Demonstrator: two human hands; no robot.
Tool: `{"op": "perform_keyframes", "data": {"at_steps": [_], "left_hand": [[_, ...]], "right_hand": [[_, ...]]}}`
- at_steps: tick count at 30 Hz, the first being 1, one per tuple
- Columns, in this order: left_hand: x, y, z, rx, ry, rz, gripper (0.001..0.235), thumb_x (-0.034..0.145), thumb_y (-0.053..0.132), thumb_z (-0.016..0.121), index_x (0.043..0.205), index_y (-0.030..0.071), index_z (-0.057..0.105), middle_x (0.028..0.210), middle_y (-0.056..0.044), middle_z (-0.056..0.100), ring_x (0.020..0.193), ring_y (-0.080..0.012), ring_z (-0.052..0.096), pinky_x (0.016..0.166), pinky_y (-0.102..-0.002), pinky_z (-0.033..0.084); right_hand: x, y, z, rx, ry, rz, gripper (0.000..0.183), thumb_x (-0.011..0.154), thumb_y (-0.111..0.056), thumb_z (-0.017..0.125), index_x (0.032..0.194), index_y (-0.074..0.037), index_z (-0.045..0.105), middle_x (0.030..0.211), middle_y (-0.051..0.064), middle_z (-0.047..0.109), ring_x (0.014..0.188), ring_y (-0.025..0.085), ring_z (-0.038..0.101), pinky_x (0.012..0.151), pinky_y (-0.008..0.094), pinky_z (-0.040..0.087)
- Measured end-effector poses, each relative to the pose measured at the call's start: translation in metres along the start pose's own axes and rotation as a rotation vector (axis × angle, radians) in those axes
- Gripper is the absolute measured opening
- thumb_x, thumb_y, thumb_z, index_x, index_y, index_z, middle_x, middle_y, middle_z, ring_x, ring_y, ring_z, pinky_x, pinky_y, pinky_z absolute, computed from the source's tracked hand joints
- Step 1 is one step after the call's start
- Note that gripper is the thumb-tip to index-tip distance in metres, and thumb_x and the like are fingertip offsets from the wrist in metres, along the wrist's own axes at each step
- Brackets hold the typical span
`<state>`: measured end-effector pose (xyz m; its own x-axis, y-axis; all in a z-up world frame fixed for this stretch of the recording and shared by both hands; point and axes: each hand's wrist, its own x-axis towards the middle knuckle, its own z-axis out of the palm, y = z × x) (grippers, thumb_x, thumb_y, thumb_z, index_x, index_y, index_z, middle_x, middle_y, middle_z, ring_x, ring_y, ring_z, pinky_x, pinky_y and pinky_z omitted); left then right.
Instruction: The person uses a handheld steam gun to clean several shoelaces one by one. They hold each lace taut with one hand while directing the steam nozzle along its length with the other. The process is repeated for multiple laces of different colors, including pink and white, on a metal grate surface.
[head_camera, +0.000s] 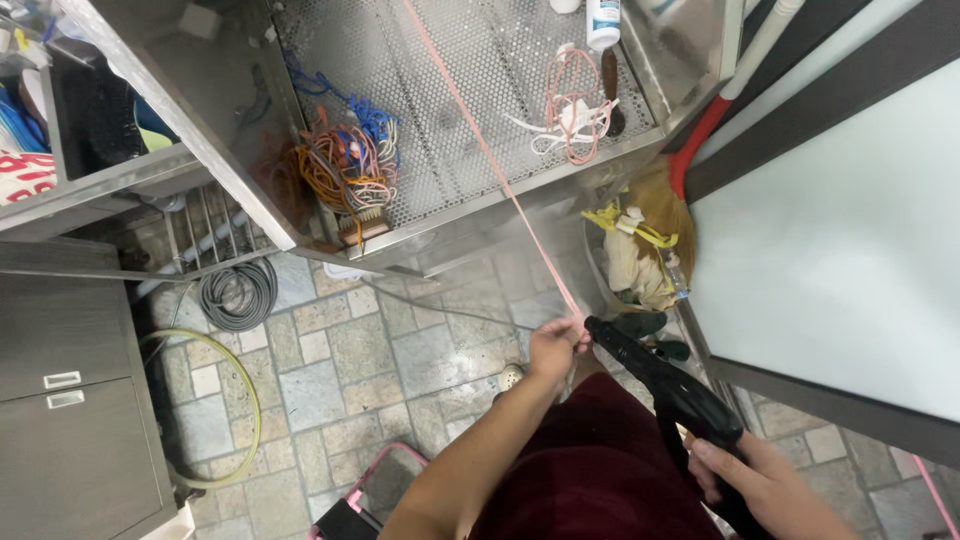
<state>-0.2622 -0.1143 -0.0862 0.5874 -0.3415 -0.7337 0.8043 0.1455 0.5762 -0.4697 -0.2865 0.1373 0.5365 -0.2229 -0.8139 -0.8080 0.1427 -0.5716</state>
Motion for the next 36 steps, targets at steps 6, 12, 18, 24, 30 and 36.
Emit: {"op": "perform_keyframes", "data": {"at_steps": [6,12,18,24,30,36], "left_hand": [[0.007,-0.008,0.000,-0.114,-0.039,0.117,0.008,0.098,0.001,0.067,0.095,-0.006,0.069,0.084,-0.011,0.072,0.070,-0.0153,0.066,0.061,-0.025,0.053],[0.010,-0.013,-0.007,-0.125,-0.027,0.064,0.007,0.094,-0.002,0.065,0.097,-0.004,0.071,0.083,-0.012,0.072,0.068,-0.0164,0.066,0.062,-0.026,0.055],[-0.010,-0.009,0.001,0.022,-0.076,0.160,0.008,0.095,0.000,0.070,0.101,-0.004,0.071,0.088,-0.010,0.074,0.073,-0.0127,0.068,0.064,-0.023,0.056],[-0.026,0.001,0.003,0.160,-0.141,0.261,0.009,0.095,0.000,0.071,0.102,-0.005,0.073,0.086,-0.010,0.074,0.071,-0.0106,0.064,0.063,-0.023,0.053],[-0.049,0.024,0.007,0.398,-0.120,0.345,0.010,0.093,0.003,0.074,0.101,-0.001,0.076,0.082,-0.006,0.074,0.067,-0.0075,0.063,0.061,-0.023,0.051],[-0.063,0.036,0.013,0.485,-0.151,0.415,0.011,0.091,0.002,0.074,0.102,-0.002,0.076,0.085,-0.004,0.074,0.071,-0.0067,0.065,0.066,-0.022,0.054]], "right_hand": [[-0.008,-0.009,0.005,0.076,-0.011,0.039,0.035,0.093,-0.029,0.067,0.092,0.006,0.062,0.072,0.010,0.057,0.064,0.022,0.056,0.061,0.039,0.049],[-0.013,-0.024,0.009,0.006,-0.013,0.092,0.031,0.091,-0.033,0.069,0.098,-0.003,0.064,0.069,0.010,0.058,0.063,0.022,0.056,0.061,0.037,0.047],[0.001,-0.058,0.010,-0.131,-0.090,-0.067,0.040,0.092,-0.038,0.062,0.078,0.000,0.064,0.063,0.007,0.057,0.059,0.018,0.056,0.059,0.034,0.048],[0.020,-0.111,0.016,-0.151,-0.090,-0.121,0.041,0.092,-0.039,0.062,0.078,-0.001,0.058,0.061,0.007,0.056,0.055,0.018,0.055,0.055,0.034,0.049],[0.041,-0.163,0.018,-0.189,-0.174,-0.178,0.046,0.094,-0.041,0.062,0.079,0.002,0.058,0.062,0.006,0.056,0.057,0.016,0.054,0.056,0.033,0.049],[0.085,-0.199,0.024,-0.128,-0.207,-0.243,0.033,0.093,-0.036,0.062,0.094,-0.003,0.060,0.069,0.006,0.057,0.061,0.015,0.054,0.058,0.033,0.047]]}}
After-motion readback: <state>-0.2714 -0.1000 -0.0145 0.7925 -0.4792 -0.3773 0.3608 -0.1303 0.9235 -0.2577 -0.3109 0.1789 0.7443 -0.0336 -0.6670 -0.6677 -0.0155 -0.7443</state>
